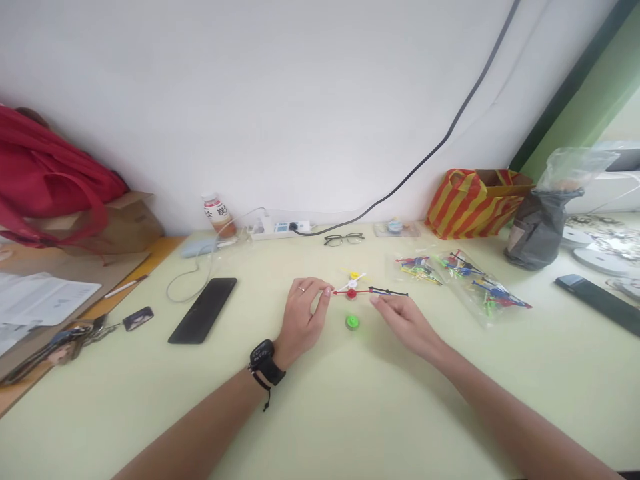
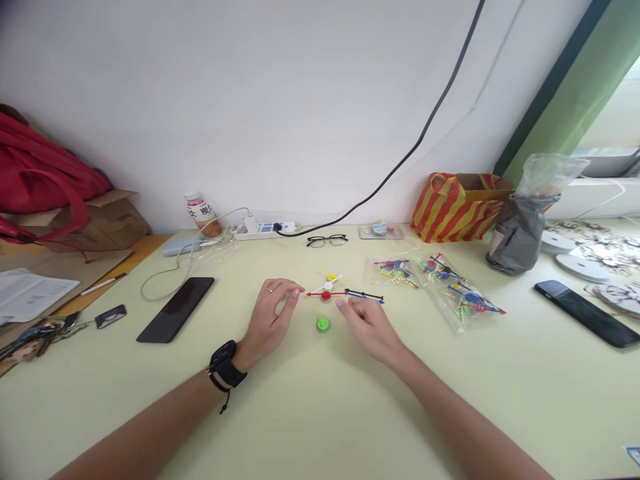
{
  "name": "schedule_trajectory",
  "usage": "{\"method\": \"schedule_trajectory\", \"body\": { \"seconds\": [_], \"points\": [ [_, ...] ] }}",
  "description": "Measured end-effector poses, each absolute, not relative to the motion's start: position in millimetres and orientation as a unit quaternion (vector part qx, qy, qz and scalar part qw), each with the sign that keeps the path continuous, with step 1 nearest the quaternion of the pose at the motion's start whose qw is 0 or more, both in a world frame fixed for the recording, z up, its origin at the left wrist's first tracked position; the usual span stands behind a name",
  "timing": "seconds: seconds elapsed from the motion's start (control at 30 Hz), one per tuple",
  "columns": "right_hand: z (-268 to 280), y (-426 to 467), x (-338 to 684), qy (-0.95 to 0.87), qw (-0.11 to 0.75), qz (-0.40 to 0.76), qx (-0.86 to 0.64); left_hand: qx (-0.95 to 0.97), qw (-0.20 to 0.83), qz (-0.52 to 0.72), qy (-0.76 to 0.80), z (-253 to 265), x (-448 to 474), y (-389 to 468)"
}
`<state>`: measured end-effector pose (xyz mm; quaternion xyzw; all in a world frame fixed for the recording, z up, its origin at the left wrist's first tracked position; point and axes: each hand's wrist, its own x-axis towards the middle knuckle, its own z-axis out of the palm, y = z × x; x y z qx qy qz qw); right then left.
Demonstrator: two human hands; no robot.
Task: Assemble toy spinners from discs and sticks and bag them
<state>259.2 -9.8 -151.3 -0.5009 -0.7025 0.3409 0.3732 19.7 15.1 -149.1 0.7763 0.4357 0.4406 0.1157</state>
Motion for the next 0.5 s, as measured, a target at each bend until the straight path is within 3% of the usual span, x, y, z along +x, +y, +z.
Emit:
{"method": "schedule_trajectory", "body": {
  "seconds": [0.17,0.4,0.5],
  "points": [
    [-144,-5,267,-0.698,0.427,0.292,-0.494,0.772,0.101,0.425,0.462,-148,17,18],
    [-143,-9,261,-0.759,0.374,0.275,-0.456,0.756,0.095,0.367,0.533,-158,2,36],
    [-138,-17,259,-0.777,0.313,0.332,-0.434,0.757,0.104,0.348,0.543,-165,-1,41]
  ]
}}
